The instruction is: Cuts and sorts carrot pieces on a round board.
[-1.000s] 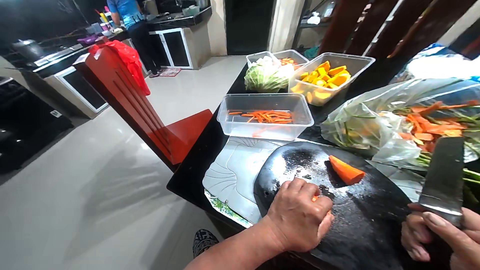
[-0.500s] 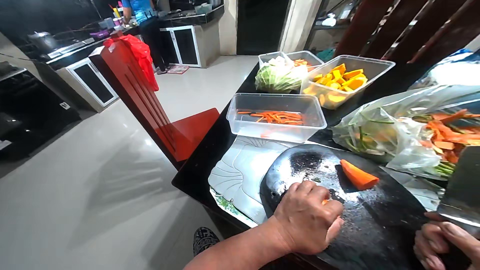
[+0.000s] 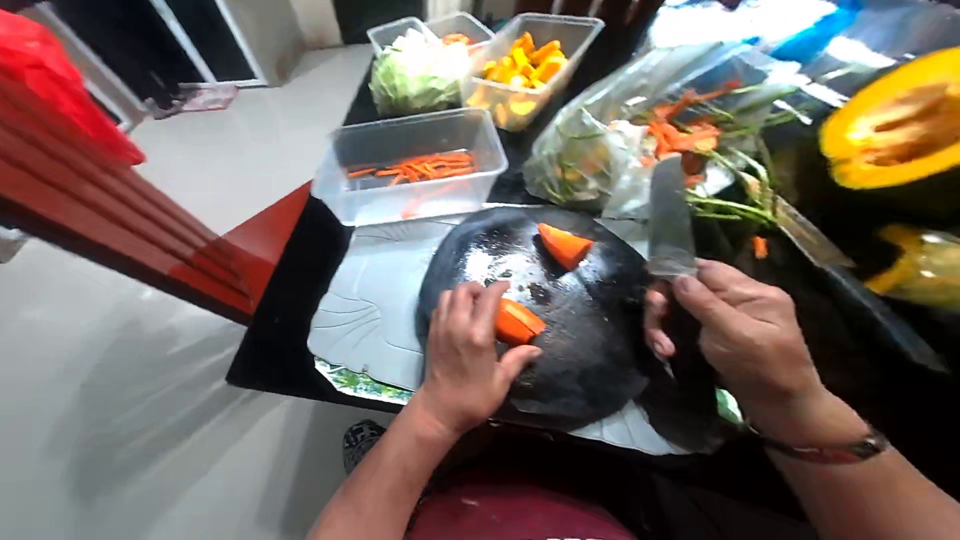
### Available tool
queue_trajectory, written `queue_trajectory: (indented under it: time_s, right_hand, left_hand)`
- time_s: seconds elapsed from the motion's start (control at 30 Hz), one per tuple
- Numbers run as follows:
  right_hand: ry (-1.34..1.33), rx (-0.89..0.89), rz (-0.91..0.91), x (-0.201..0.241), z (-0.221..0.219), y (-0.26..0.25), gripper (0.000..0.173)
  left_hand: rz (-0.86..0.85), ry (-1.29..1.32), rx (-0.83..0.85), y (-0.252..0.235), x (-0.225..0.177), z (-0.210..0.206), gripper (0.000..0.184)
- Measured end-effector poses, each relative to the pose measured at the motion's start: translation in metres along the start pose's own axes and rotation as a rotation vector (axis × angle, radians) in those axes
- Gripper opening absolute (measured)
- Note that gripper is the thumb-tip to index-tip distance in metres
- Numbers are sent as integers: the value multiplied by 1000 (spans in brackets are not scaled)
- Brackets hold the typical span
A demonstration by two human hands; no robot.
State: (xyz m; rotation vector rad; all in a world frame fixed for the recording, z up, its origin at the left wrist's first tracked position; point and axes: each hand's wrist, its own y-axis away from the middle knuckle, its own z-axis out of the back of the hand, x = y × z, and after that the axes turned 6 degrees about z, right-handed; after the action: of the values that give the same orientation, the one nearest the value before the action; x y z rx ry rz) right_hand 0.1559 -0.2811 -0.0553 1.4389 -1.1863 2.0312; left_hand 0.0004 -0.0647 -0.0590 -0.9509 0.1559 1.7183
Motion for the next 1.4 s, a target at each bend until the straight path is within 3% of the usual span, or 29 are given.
queue_trajectory:
  time_s: [0.1, 0.23, 0.33, 0.5, 0.73, 0.87, 1.07, 1.4]
  right_hand:
    - [92, 174, 80, 14, 0, 8, 23]
    - [340, 503, 159, 38, -13, 16, 47]
    - [563, 593, 211, 50, -24, 19, 51]
    - [524, 681, 164, 52, -22, 22, 50]
    - [675, 637, 42, 41, -18, 16, 50]
    - [651, 582, 124, 45, -15, 13, 50]
    - [682, 637, 248, 60, -32, 17, 49]
    - [761, 709, 267, 56, -44, 12, 51]
  left_hand:
    - [-20, 72, -82, 8, 9, 0, 50]
    - [-62, 146, -140, 10, 18, -4, 28]
    - [-94, 140, -157, 11, 21, -6, 23]
    - [-100, 151, -152, 11, 22, -6, 21]
    - [-111, 148, -162, 11, 22, -7, 19]
    - [-108, 165, -179, 12, 23, -8, 20]
    - [-123, 172, -208, 13, 23, -10, 18]
    - [-131, 148, -222, 13, 23, -11, 17]
